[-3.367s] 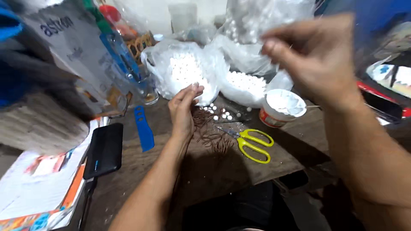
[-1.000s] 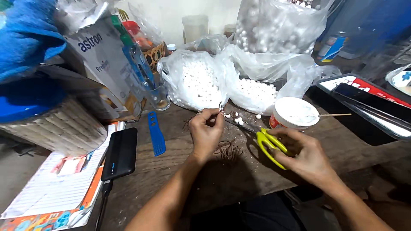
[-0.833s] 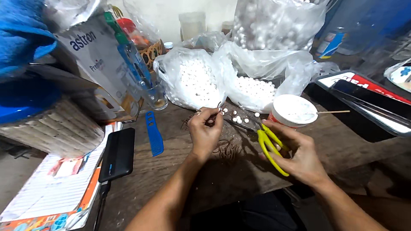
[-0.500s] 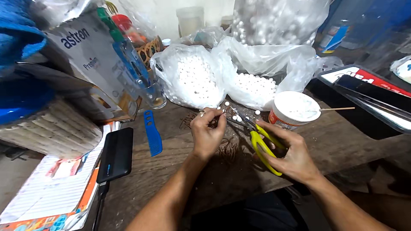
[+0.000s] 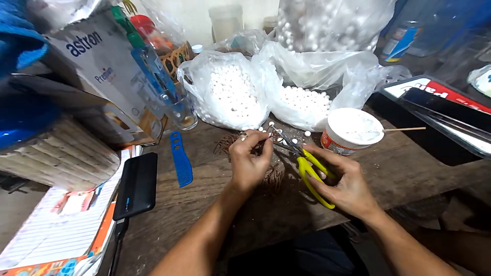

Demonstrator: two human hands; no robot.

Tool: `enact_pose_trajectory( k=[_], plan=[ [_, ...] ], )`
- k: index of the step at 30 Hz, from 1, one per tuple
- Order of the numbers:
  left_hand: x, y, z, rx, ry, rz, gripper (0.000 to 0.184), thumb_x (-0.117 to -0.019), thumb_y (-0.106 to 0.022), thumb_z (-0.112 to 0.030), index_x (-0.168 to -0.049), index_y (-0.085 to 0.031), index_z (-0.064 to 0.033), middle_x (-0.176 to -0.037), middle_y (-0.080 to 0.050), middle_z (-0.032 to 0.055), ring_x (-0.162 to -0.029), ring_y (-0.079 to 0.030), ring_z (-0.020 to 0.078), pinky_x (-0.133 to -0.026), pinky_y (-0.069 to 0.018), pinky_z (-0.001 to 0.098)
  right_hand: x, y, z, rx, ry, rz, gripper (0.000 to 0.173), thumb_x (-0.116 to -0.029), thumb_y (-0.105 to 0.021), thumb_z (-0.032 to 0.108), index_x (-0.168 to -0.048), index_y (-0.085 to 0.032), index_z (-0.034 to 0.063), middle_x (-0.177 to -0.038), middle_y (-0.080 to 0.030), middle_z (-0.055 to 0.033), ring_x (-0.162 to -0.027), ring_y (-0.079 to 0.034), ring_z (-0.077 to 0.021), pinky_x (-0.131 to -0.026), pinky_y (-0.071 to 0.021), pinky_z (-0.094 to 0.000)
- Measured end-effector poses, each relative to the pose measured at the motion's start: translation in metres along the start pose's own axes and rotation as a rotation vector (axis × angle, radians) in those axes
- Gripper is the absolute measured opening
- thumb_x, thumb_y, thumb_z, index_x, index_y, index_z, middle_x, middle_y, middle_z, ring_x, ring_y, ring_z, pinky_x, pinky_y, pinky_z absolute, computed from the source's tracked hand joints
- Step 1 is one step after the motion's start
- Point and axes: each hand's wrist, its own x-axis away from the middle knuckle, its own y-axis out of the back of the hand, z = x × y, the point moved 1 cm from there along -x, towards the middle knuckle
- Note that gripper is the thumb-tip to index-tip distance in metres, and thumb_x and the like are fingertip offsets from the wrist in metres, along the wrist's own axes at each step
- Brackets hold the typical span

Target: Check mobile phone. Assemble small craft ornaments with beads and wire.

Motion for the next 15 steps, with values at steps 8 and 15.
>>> enact_pose_trajectory(
  k=[8,15],
  plan=[
    [0.0008,-0.0005,-0.0008,-0.002,-0.019,0.000,0.008,-0.0822,-0.067,0.002,-0.084,-0.074,0.0056,-0.085,-0.072,0.0099,-0.078,-0.066,-0.0004,-0.070,-0.0524,0.0122,-0.0003,-0.0032,0.0029,-0.148,-0.063,-0.009,0.043,-0.0852,-0.069,0.014,-0.121,-0.064,-0.0087,-0.097,-0.072,0.0010,-0.076,-0.062,0.0081,-0.067,-0.0530,-0.0099],
    [0.0015,-0.0007,-0.0014,-0.013,-0.026,-0.002,0.008,-0.0819,-0.067,0.002,-0.084,-0.074,0.0056,-0.086,-0.073,0.0103,-0.082,-0.067,0.0004,-0.074,-0.0528,0.0129,0.0009,-0.0032,0.0023,-0.253,-0.062,-0.017,0.035,-0.0855,-0.066,0.005,-0.118,-0.064,-0.0088,-0.093,-0.072,0.0063,-0.075,-0.064,0.0073,-0.068,-0.0550,-0.0109]
  ],
)
